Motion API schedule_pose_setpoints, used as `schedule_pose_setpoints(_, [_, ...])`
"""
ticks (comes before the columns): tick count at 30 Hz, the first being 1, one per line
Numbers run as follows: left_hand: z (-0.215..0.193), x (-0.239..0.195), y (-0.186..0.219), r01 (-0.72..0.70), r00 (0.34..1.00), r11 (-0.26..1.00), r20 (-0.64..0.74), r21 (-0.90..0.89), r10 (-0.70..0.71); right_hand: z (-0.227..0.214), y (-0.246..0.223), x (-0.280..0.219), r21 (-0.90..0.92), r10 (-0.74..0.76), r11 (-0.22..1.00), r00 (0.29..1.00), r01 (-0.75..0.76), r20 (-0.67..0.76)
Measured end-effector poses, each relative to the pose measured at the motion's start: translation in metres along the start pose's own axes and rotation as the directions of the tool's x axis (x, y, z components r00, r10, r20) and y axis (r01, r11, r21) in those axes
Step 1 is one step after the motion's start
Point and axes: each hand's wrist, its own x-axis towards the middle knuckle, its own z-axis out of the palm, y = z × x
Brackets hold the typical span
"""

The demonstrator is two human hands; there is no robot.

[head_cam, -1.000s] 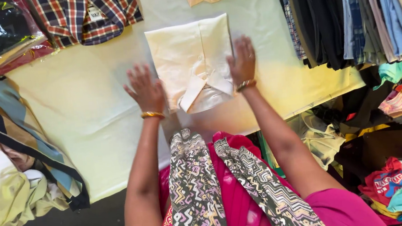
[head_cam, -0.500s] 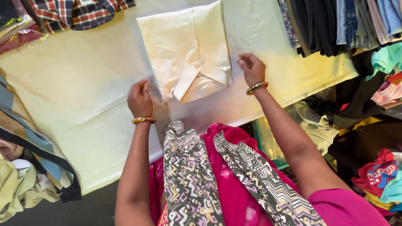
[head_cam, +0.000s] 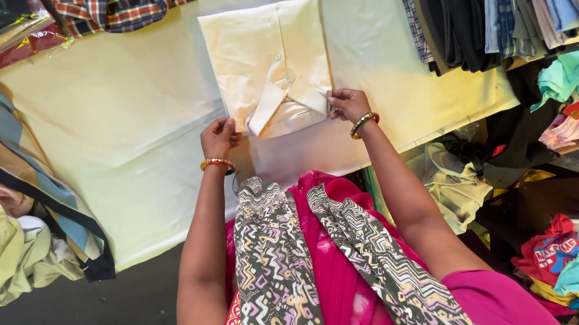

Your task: The person folds a light-colored shirt and a plaid shirt on a white surface. They smooth the fabric, fold the sleeves and sides, and stack the folded shirts. The person handles the shirts one at a time, arranging them neatly on the table.

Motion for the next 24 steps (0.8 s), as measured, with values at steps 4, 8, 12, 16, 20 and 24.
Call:
schedule_pose_setpoints(4, [-0.005, 0.013, -0.015, 0.063, 0.998, 0.994, 0.015, -0.095, -0.062, 0.005, -0.004, -0.001, -0.049, 0.009, 0.999, 0.999, -0.011, -0.037])
schedule_pose_setpoints(8, [0.005, -0.005, 0.010, 0.099, 0.993, 0.988, 0.070, -0.120, -0.091, 0.003, 0.000, 0.002, -0.040, 0.005, 0.999, 0.999, -0.007, -0.042])
schedule_pose_setpoints(12, [0.010, -0.011, 0.018, 0.094, 0.994, 0.995, 0.057, -0.030, -0.092, 0.003, 0.013, 0.011, 0.017, -0.049, 0.999, 0.999, 0.050, -0.018])
schedule_pose_setpoints(16, [0.018, -0.006, 0.017, 0.027, 0.999, 0.998, 0.022, 0.050, -0.028, 0.007, 0.016, 0.015, 0.052, -0.125, 0.991, 0.992, 0.126, -0.018])
schedule_pose_setpoints(20, [0.024, -0.014, 0.028, 0.018, 1.000, 0.993, -0.019, 0.117, -0.016, 0.010, -0.005, 0.000, 0.007, -0.108, 0.994, 0.993, 0.108, -0.042])
schedule_pose_setpoints(24, [0.014, -0.021, 0.034, -0.136, 0.979, 0.916, -0.092, 0.377, 0.183, -0.004, -0.003, 0.002, 0.002, -0.177, 0.984, 0.981, 0.178, -0.076])
